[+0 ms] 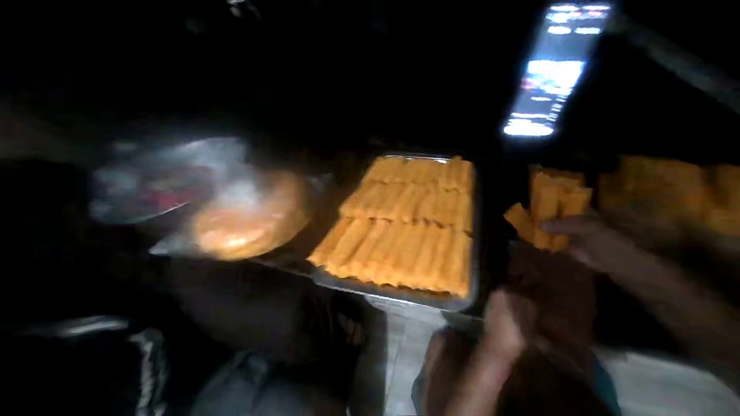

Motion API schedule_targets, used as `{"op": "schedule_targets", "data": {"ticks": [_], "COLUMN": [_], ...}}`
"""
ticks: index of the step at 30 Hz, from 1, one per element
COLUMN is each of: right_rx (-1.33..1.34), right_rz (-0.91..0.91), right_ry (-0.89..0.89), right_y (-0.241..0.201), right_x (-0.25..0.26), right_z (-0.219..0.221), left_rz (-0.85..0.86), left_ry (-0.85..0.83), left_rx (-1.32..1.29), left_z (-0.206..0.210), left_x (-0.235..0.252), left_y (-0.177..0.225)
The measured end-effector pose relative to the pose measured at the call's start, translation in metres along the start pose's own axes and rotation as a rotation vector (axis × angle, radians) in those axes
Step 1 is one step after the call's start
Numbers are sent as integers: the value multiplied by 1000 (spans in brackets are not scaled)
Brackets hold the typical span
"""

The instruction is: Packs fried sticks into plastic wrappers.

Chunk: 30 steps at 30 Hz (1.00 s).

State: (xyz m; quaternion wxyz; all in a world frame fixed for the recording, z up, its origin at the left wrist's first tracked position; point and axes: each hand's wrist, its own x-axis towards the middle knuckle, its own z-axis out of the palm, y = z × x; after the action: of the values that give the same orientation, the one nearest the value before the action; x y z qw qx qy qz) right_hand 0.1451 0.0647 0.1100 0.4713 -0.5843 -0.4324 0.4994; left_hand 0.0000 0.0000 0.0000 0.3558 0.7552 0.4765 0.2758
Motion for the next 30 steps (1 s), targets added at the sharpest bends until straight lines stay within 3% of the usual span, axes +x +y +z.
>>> {"op": "schedule_targets", "data": {"ticks": [3, 7, 10, 14, 19, 24, 26, 28, 30], "right_rx": [-277, -610, -896, -1156, -1269, -1174, -1097, -876, -454], "right_rz": [73, 55, -16, -108, -284, -374, -232, -133, -81], "right_ry": [84, 49, -12, -162, -307, -269, -200, -117, -54], "right_y": [15, 46, 52, 42, 44, 54, 50, 48, 50], "right_x": [-22, -7, -2, -8, -11, -6, -6, -14, -35], "right_z": [-50, -79, -79, -68, -75, -86, -91, -102, -110], "left_rz": [106, 255, 335, 332, 340, 347, 345, 346, 337], "left_ry": [45, 104, 187, 176, 166, 151, 146, 143, 143], "left_rx": [216, 355, 379, 413, 389, 418, 444, 468, 491], "left_z": [5, 10, 16, 14, 15, 14, 12, 11, 13], "left_x": [10, 14, 15, 15, 16, 17, 14, 10, 9], "left_y": [0, -1, -8, -7, -9, -9, -4, 0, 5]}}
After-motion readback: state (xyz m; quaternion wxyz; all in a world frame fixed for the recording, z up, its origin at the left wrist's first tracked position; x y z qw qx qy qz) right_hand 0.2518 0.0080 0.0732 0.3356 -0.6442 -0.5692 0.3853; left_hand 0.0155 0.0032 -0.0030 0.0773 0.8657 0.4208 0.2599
